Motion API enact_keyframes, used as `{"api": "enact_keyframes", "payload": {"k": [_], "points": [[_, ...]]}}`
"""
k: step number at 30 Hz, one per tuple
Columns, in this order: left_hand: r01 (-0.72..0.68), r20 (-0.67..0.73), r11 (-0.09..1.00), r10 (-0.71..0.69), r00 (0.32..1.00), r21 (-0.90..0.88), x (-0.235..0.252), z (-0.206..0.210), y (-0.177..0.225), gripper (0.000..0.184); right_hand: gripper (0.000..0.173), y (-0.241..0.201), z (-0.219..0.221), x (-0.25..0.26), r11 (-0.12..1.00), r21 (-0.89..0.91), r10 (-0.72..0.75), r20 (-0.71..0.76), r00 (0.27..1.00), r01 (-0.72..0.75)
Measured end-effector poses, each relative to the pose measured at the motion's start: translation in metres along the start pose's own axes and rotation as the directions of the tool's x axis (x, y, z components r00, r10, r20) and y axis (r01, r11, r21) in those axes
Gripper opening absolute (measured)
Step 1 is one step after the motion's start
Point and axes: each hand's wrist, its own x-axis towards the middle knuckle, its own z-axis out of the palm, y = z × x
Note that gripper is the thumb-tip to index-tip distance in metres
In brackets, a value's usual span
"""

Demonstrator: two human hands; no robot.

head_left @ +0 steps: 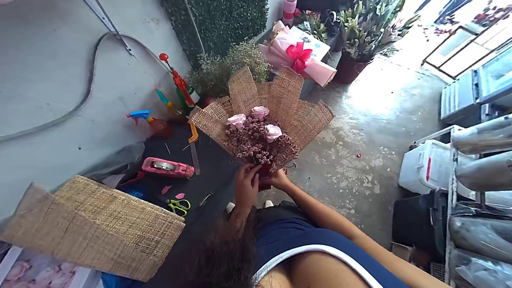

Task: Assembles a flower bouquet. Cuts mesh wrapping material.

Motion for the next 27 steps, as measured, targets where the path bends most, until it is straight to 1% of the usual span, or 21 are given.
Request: {"api": "enact_keyframes", "payload": {"k": [1, 3, 6, 8, 11, 14, 18, 21, 23, 27], "points": [[0.005, -0.006, 1.000, -0.005, 1.000, 0.023, 0.001, 0.002, -0.003, 0.026, 0.082, 0.002, 0.001, -0.001, 1.000, 0.004, 0.001, 0.012, 1.000, -0.001], [0.020, 0.011, 0.998, -0.020, 1.000, 0.052, 0.000, 0.004, -0.006, 0.028, 0.092, 0.004, 0.005, -0.002, 1.000, 0.018, 0.014, 0.031, 0.999, -0.015], [0.031, 0.026, 0.996, -0.033, 0.999, 0.083, 0.000, 0.006, -0.006, 0.031, 0.096, 0.004, 0.007, -0.004, 0.997, 0.053, 0.056, 0.068, 0.996, -0.060], [0.051, -0.010, 0.998, -0.051, 0.999, 0.041, 0.000, 0.008, -0.008, 0.030, 0.099, 0.001, 0.007, -0.007, 0.993, 0.070, 0.092, 0.102, 0.991, -0.099], [0.148, -0.063, 0.988, -0.151, 0.987, -0.042, 0.004, 0.009, -0.009, 0.021, 0.100, 0.001, 0.007, -0.007, 0.987, 0.103, 0.115, 0.113, 0.987, -0.126], [0.272, -0.066, 0.958, -0.279, 0.958, -0.096, 0.009, 0.010, -0.010, 0.027, 0.100, 0.003, 0.006, -0.006, 0.985, 0.101, 0.128, 0.111, 0.986, -0.139], [0.351, -0.071, 0.935, -0.354, 0.932, -0.058, 0.014, 0.012, -0.006, 0.020, 0.102, 0.004, 0.008, -0.008, 0.989, 0.048, 0.133, 0.122, 0.984, -0.139], [0.424, -0.065, 0.905, -0.425, 0.903, -0.027, 0.015, 0.011, -0.002, 0.020, 0.105, 0.005, 0.010, -0.010, 0.992, 0.024, 0.117, 0.134, 0.984, -0.121], [0.437, -0.079, 0.899, -0.437, 0.896, -0.028, 0.015, 0.012, -0.003, 0.020, 0.106, 0.005, 0.010, -0.010, 0.994, 0.022, 0.107, 0.137, 0.985, -0.112], [0.411, -0.111, 0.911, -0.407, 0.907, 0.015, 0.016, 0.014, -0.001, 0.018, 0.104, 0.005, 0.010, -0.010, 0.996, 0.004, 0.093, 0.138, 0.986, -0.095]]}}
